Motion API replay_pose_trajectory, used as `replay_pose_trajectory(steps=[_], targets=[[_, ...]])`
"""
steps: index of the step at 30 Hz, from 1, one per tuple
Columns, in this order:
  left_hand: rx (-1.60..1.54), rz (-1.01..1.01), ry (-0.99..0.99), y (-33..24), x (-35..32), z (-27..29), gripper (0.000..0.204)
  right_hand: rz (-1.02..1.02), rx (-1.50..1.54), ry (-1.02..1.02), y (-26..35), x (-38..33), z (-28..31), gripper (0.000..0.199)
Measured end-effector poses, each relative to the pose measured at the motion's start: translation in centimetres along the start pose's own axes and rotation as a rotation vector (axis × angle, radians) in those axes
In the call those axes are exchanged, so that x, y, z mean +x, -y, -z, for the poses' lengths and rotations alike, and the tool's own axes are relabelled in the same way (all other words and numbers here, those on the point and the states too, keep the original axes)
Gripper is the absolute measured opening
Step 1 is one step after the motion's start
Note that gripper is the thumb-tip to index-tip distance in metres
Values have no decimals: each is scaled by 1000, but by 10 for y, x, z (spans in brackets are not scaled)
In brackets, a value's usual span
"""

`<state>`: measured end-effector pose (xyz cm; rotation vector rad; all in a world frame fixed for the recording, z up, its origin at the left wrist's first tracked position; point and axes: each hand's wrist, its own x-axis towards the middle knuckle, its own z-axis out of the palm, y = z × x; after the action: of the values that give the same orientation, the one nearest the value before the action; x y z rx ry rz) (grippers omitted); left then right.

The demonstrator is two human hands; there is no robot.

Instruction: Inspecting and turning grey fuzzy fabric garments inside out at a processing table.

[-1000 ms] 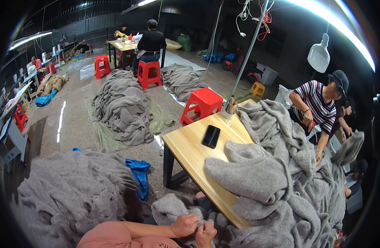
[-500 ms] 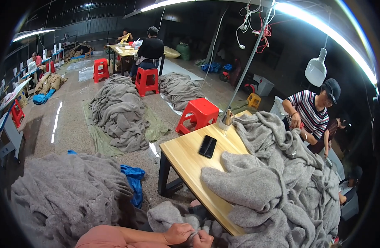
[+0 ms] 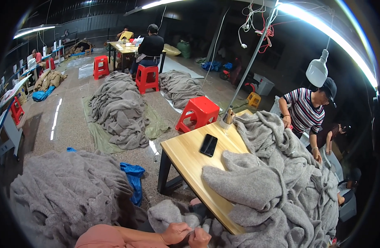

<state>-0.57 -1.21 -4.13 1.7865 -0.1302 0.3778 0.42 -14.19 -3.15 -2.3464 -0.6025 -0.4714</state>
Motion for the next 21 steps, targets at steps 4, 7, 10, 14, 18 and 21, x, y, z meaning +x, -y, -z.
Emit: replay_pose_trajectory(steps=[4, 7, 10, 14, 18, 21], targets=[[-112, 175, 170, -8, -2, 0, 4, -27, 38, -68, -8, -10, 2, 13], [22, 3, 181, 1, -6, 5, 3, 52, 50, -160, -12, -13, -3, 19], [235, -552, 201, -4, 5, 14, 17, -128, 243, -126, 0, -8, -1, 23], [224, -597, 222, -5, 12, 16, 23, -488, 643, -170, 7, 0, 8, 19], [188, -591, 263, -4, 8, 12, 22, -438, 971, -209, -9, -22, 1, 16], [229, -598, 324, -6, -2, 10, 21, -714, 1317, -146, -12, -40, 8, 17]])
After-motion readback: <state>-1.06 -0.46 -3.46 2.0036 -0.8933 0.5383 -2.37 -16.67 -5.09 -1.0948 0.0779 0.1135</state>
